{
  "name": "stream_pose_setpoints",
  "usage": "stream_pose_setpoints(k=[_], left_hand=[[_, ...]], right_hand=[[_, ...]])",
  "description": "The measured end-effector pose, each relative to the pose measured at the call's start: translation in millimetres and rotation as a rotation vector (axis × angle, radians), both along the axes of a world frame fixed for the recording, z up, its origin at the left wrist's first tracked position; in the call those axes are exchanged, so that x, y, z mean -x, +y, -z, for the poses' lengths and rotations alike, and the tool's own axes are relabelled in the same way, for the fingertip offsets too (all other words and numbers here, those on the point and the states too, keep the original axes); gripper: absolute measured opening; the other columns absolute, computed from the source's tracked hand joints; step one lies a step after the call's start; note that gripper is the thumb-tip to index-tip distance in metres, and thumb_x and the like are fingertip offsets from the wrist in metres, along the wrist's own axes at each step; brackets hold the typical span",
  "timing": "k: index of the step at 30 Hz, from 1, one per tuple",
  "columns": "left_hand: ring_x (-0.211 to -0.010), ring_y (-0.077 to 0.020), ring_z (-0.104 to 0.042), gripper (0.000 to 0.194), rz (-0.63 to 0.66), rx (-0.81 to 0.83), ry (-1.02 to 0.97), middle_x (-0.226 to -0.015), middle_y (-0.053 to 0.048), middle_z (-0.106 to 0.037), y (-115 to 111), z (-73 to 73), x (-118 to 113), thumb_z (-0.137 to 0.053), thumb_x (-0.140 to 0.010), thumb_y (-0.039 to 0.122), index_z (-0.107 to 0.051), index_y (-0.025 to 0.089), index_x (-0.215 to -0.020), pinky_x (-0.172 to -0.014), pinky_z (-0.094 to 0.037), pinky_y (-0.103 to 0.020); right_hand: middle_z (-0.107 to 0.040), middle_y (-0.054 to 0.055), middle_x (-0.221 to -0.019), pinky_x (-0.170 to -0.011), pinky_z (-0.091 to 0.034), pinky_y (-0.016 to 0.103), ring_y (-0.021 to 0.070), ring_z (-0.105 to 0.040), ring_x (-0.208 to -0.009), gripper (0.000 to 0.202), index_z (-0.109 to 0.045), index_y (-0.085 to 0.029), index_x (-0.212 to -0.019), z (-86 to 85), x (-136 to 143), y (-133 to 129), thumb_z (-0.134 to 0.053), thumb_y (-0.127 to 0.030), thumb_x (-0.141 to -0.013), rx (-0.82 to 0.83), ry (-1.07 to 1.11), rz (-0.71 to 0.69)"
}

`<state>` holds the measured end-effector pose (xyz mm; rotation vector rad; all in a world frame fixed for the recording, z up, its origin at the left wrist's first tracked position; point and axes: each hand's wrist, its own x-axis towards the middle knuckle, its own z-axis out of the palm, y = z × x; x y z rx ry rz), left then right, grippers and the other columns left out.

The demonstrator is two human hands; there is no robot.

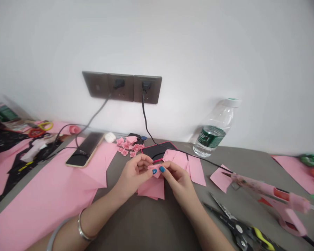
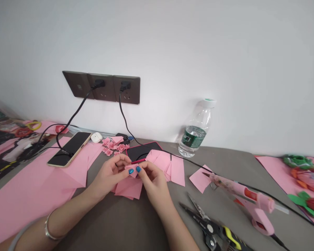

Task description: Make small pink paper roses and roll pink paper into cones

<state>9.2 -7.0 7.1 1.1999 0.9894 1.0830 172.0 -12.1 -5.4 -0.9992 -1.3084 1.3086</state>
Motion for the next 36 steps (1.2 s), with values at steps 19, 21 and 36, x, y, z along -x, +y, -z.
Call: stream_pose_setpoints(k=[19, 21, 36], left_hand=[[-0.063, -0.0119, -0.056, 0.013, -0.105, -0.237, 0.255, -0.07, 0.004, -0.056, -1, -0.8, 1, -0.067, -0.082, 0.022, -0.057, 0.022, -0.09, -0.058, -0.044, -0.021], [-0.067, -0.0128, -0.058, 0.008, -0.104, -0.38, 0.36, -0.074, 0.003, -0.06, -1, 0.3, 1, -0.063, -0.084, 0.017, -0.058, 0.022, -0.083, -0.062, -0.046, -0.022], [-0.088, -0.0168, -0.066, 0.005, 0.002, -0.451, 0.33, -0.104, -0.005, -0.064, -3, 3.5, 2, -0.065, -0.086, 0.017, -0.066, 0.021, -0.088, -0.072, -0.056, -0.025]], right_hand=[[-0.067, 0.003, -0.083, -0.065, -0.051, 0.028, 0.018, -0.062, -0.073, 0.02, -0.069, -0.024, -0.09, 9.4, -2, -2, -0.069, -0.044, -0.086, -0.058, 0.029, 0.092], [-0.067, 0.003, -0.085, -0.068, -0.052, 0.028, 0.018, -0.063, -0.076, 0.017, -0.069, -0.025, -0.091, 9.9, -1, -2, -0.07, -0.041, -0.086, -0.053, 0.051, 0.074], [-0.071, 0.005, -0.092, -0.075, -0.052, 0.029, 0.0199, -0.066, -0.085, 0.026, -0.07, -0.023, -0.097, 12.5, -6, 0, -0.073, -0.045, -0.083, 0.094, 0.182, 0.043]])
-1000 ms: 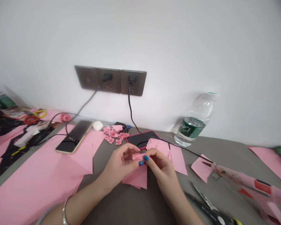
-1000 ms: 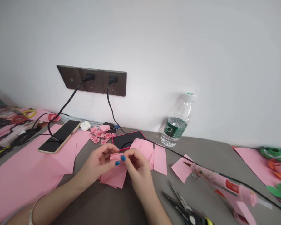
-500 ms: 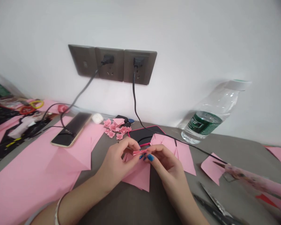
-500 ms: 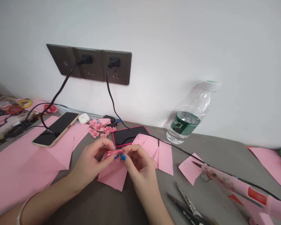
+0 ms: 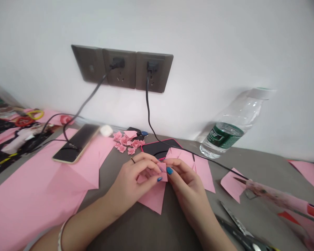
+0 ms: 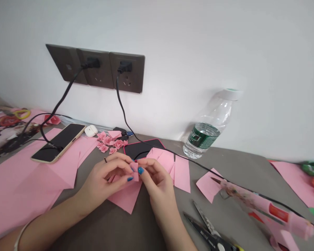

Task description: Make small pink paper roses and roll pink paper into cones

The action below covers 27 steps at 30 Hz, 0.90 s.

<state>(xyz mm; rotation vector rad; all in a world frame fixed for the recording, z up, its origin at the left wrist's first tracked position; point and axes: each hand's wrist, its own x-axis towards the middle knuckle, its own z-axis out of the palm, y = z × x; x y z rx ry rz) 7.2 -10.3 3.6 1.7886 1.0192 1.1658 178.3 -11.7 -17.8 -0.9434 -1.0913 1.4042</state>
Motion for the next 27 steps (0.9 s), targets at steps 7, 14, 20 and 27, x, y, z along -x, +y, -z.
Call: stream_pose_setpoints(k=[7, 14, 20, 27], left_hand=[[-0.082, -0.0147, -0.064, 0.022, -0.139, 0.256, -0.214, -0.085, 0.001, -0.063, 0, -6.2, -4, -0.068, -0.078, 0.017, -0.061, 0.022, -0.098, -0.065, -0.054, -0.021], [-0.075, -0.0156, -0.069, 0.011, -0.008, 0.452, -0.267, -0.082, -0.003, -0.072, 3, -7.7, -4, -0.069, -0.082, 0.028, -0.068, 0.017, -0.082, -0.067, -0.056, -0.022], [-0.067, -0.0145, -0.071, 0.014, -0.04, 0.533, -0.361, -0.074, -0.002, -0.076, 4, -5.1, -4, -0.074, -0.08, 0.03, -0.069, 0.017, -0.078, -0.065, -0.057, -0.021], [-0.065, -0.0114, -0.071, 0.016, 0.028, 0.589, -0.443, -0.071, 0.0, -0.074, 3, -4.8, -4, -0.073, -0.084, 0.033, -0.074, 0.017, -0.087, -0.066, -0.057, -0.018]], right_hand=[[-0.073, 0.004, -0.093, -0.079, -0.055, 0.029, 0.0191, -0.067, -0.088, 0.017, -0.073, -0.024, -0.094, -6.7, 7, -1, -0.077, -0.033, -0.081, -0.064, -0.018, -0.043], [-0.072, 0.003, -0.083, -0.068, -0.054, 0.029, 0.0178, -0.067, -0.076, 0.019, -0.07, -0.024, -0.099, -6.6, 4, -2, -0.075, -0.033, -0.083, -0.174, -0.165, 0.148], [-0.063, 0.002, -0.082, -0.059, -0.047, 0.025, 0.0158, -0.059, -0.073, 0.017, -0.073, -0.025, -0.093, -11.7, 4, -4, -0.062, -0.013, -0.087, -0.464, -0.492, 0.276], [-0.06, 0.002, -0.083, -0.058, -0.048, 0.024, 0.0147, -0.058, -0.071, 0.021, -0.073, -0.023, -0.095, -16.0, 6, -7, -0.061, -0.008, -0.087, -0.64, -0.678, 0.273]])
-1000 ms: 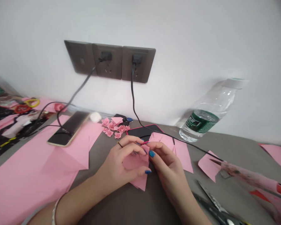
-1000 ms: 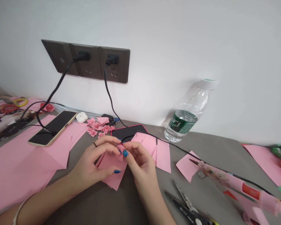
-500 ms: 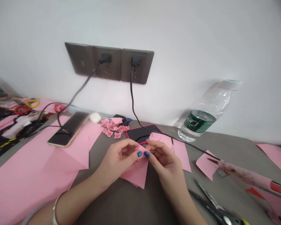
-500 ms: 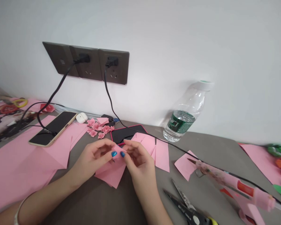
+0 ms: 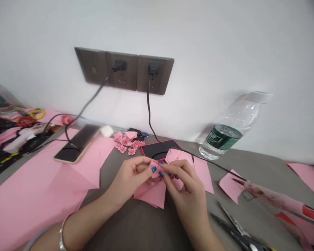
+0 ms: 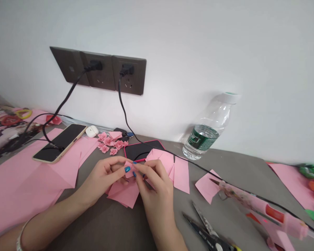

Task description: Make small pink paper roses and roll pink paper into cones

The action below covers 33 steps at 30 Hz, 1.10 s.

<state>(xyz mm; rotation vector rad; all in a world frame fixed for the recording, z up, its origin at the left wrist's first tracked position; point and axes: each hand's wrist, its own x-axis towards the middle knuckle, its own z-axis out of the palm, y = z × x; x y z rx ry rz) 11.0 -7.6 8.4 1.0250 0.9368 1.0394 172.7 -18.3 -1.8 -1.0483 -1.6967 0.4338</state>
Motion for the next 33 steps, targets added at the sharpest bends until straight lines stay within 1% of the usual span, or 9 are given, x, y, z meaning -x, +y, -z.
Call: stream_pose_setpoints(k=[3, 7, 11, 12, 16, 21, 26, 29, 33], left_hand=[[-0.065, -0.0113, -0.07, 0.017, -0.003, 0.001, 0.015, -0.072, 0.0, -0.075, 1.1, 1.8, 1.1, -0.073, -0.084, 0.034, -0.076, 0.017, -0.085, -0.064, -0.057, -0.016], [-0.069, -0.0137, -0.072, 0.017, -0.02, -0.006, 0.043, -0.075, -0.002, -0.077, 0.8, 3.6, 2.1, -0.074, -0.082, 0.034, -0.078, 0.018, -0.084, -0.064, -0.057, -0.017], [-0.073, -0.0146, -0.072, 0.018, -0.02, -0.04, 0.079, -0.079, -0.003, -0.078, 0.0, 2.7, 3.0, -0.073, -0.083, 0.034, -0.08, 0.019, -0.089, -0.066, -0.058, -0.018], [-0.072, -0.0144, -0.072, 0.018, -0.02, -0.045, 0.084, -0.079, -0.003, -0.078, 0.0, 2.4, 3.2, -0.073, -0.084, 0.034, -0.08, 0.019, -0.09, -0.066, -0.058, -0.018], [-0.068, -0.0138, -0.071, 0.019, -0.035, -0.034, 0.096, -0.076, -0.003, -0.077, 0.4, 1.4, 3.3, -0.073, -0.083, 0.034, -0.08, 0.018, -0.091, -0.064, -0.059, -0.018], [-0.067, -0.0149, -0.07, 0.021, -0.052, -0.035, 0.114, -0.073, -0.003, -0.076, 0.1, 0.1, 2.9, -0.074, -0.082, 0.035, -0.078, 0.016, -0.09, -0.064, -0.059, -0.021], [-0.069, -0.0148, -0.07, 0.016, -0.052, -0.063, 0.115, -0.072, -0.002, -0.075, 0.2, -1.3, 3.1, -0.073, -0.082, 0.032, -0.077, 0.017, -0.086, -0.066, -0.059, -0.021], [-0.072, -0.0162, -0.071, 0.015, -0.059, -0.067, 0.117, -0.076, -0.003, -0.076, 0.3, -2.1, 3.2, -0.073, -0.082, 0.032, -0.076, 0.017, -0.084, -0.066, -0.058, -0.021], [-0.073, -0.0166, -0.072, 0.016, -0.057, -0.045, 0.102, -0.079, -0.004, -0.077, 0.1, -2.5, 3.7, -0.073, -0.082, 0.032, -0.076, 0.017, -0.086, -0.066, -0.058, -0.022]], right_hand=[[-0.059, 0.003, -0.084, -0.059, -0.049, 0.023, 0.0146, -0.059, -0.073, 0.02, -0.072, -0.022, -0.094, 0.0, -0.6, -0.2, -0.061, -0.007, -0.088, -0.02, -0.031, -0.009], [-0.059, 0.002, -0.082, -0.058, -0.049, 0.024, 0.0148, -0.058, -0.071, 0.019, -0.069, -0.022, -0.086, -1.1, -1.0, 0.6, -0.06, -0.005, -0.086, -0.023, -0.042, -0.001], [-0.061, 0.002, -0.084, -0.059, -0.051, 0.025, 0.0152, -0.058, -0.07, 0.025, -0.069, -0.023, -0.1, -2.3, -0.8, 1.1, -0.06, -0.005, -0.086, -0.015, -0.039, 0.0], [-0.061, 0.003, -0.085, -0.059, -0.051, 0.025, 0.0153, -0.059, -0.071, 0.025, -0.07, -0.023, -0.101, -2.1, -0.8, 1.0, -0.06, -0.005, -0.086, -0.016, -0.044, -0.002], [-0.059, 0.004, -0.086, -0.059, -0.051, 0.024, 0.0146, -0.061, -0.072, 0.02, -0.071, -0.022, -0.093, -0.1, -1.4, -0.4, -0.06, -0.005, -0.088, -0.038, -0.06, -0.005], [-0.058, 0.003, -0.087, -0.057, -0.05, 0.024, 0.0141, -0.061, -0.072, 0.02, -0.07, -0.022, -0.088, 0.0, -1.7, -1.2, -0.06, -0.004, -0.087, -0.072, -0.063, -0.007], [-0.059, 0.003, -0.086, -0.058, -0.051, 0.025, 0.0155, -0.061, -0.075, 0.018, -0.064, -0.023, -0.083, -4.4, -1.1, -0.1, -0.059, -0.006, -0.087, -0.023, -0.049, -0.035], [-0.058, 0.004, -0.087, -0.061, -0.051, 0.026, 0.0165, -0.062, -0.078, 0.019, -0.062, -0.023, -0.083, -5.3, -1.6, 0.1, -0.057, -0.005, -0.088, -0.022, -0.059, -0.063], [-0.059, 0.004, -0.089, -0.064, -0.052, 0.026, 0.0156, -0.062, -0.078, 0.02, -0.063, -0.023, -0.085, -4.4, -2.9, -0.1, -0.057, -0.004, -0.088, -0.049, -0.076, -0.092]])
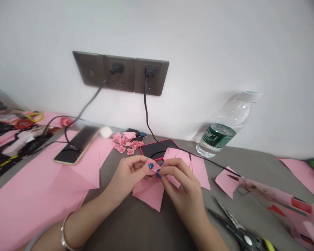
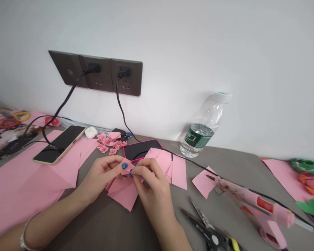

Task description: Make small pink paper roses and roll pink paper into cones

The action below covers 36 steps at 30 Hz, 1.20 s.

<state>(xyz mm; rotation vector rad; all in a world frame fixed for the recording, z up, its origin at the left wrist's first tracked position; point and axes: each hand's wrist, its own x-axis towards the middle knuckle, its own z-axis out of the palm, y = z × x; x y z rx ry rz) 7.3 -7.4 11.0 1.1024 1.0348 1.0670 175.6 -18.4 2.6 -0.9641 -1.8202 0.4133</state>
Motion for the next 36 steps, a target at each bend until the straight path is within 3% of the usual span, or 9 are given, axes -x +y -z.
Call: stream_pose_setpoints(k=[6, 12, 16, 22, 26, 32, 36], left_hand=[[-0.077, -0.0183, -0.072, 0.019, 0.025, 0.02, -0.02, -0.084, -0.005, -0.077, 2, 2.5, 1, -0.08, -0.075, 0.028, -0.075, 0.016, -0.089, -0.069, -0.059, -0.025], [-0.076, -0.0161, -0.071, 0.017, 0.036, 0.02, -0.05, -0.086, -0.005, -0.078, 3, 3.3, 1, -0.078, -0.076, 0.024, -0.075, 0.016, -0.09, -0.069, -0.058, -0.023], [-0.08, -0.0169, -0.073, 0.013, 0.004, 0.003, -0.05, -0.086, -0.005, -0.079, 3, 3.2, 1, -0.077, -0.076, 0.022, -0.074, 0.017, -0.088, -0.071, -0.058, -0.023], [-0.078, -0.0201, -0.074, 0.016, 0.009, -0.017, 0.021, -0.082, -0.006, -0.078, 2, -0.5, 0, -0.078, -0.074, 0.026, -0.072, 0.016, -0.085, -0.074, -0.06, -0.029], [-0.073, -0.0188, -0.072, 0.015, 0.009, -0.042, 0.08, -0.075, -0.003, -0.076, 0, -3.3, -2, -0.078, -0.073, 0.025, -0.071, 0.016, -0.082, -0.072, -0.059, -0.028], [-0.069, -0.0154, -0.07, 0.019, 0.05, 0.069, -0.024, -0.073, -0.003, -0.074, -1, -3.3, -4, -0.079, -0.075, 0.028, -0.068, 0.016, -0.084, -0.066, -0.056, -0.023], [-0.071, -0.0143, -0.069, 0.024, 0.06, 0.09, -0.059, -0.076, -0.002, -0.073, 1, -0.2, -3, -0.081, -0.072, 0.028, -0.067, 0.016, -0.087, -0.067, -0.055, -0.022]], right_hand=[[-0.064, 0.005, -0.089, -0.067, -0.053, 0.026, 0.0163, -0.066, -0.08, 0.02, -0.067, -0.023, -0.086, -1.1, -3, 2, -0.059, -0.005, -0.088, -0.007, 0.002, -0.018], [-0.066, 0.005, -0.09, -0.068, -0.054, 0.028, 0.0178, -0.067, -0.082, 0.019, -0.065, -0.023, -0.082, -2.6, -4, 3, -0.057, -0.008, -0.089, 0.031, 0.028, -0.053], [-0.067, 0.005, -0.089, -0.074, -0.053, 0.032, 0.0195, -0.065, -0.085, 0.01, -0.062, -0.023, -0.087, 1.7, -3, 2, -0.057, -0.015, -0.091, 0.18, 0.198, -0.048], [-0.066, 0.002, -0.077, -0.06, -0.05, 0.026, 0.0158, -0.063, -0.067, 0.012, -0.064, -0.021, -0.087, 9.7, 1, 2, -0.06, -0.031, -0.091, 0.429, 0.393, -0.064], [-0.065, 0.001, -0.071, -0.058, -0.049, 0.024, 0.0147, -0.062, -0.064, 0.016, -0.064, -0.019, -0.079, 10.6, 3, 4, -0.066, -0.034, -0.087, 0.486, 0.439, -0.088], [-0.064, 0.002, -0.067, -0.057, -0.05, 0.026, 0.015, -0.06, -0.061, 0.025, -0.063, -0.019, -0.075, 11.0, 2, 5, -0.066, -0.041, -0.086, 0.558, 0.483, -0.105], [-0.064, 0.002, -0.067, -0.056, -0.048, 0.026, 0.0155, -0.059, -0.061, 0.026, -0.064, -0.019, -0.074, 11.2, 2, 5, -0.068, -0.042, -0.084, 0.533, 0.428, -0.045]])
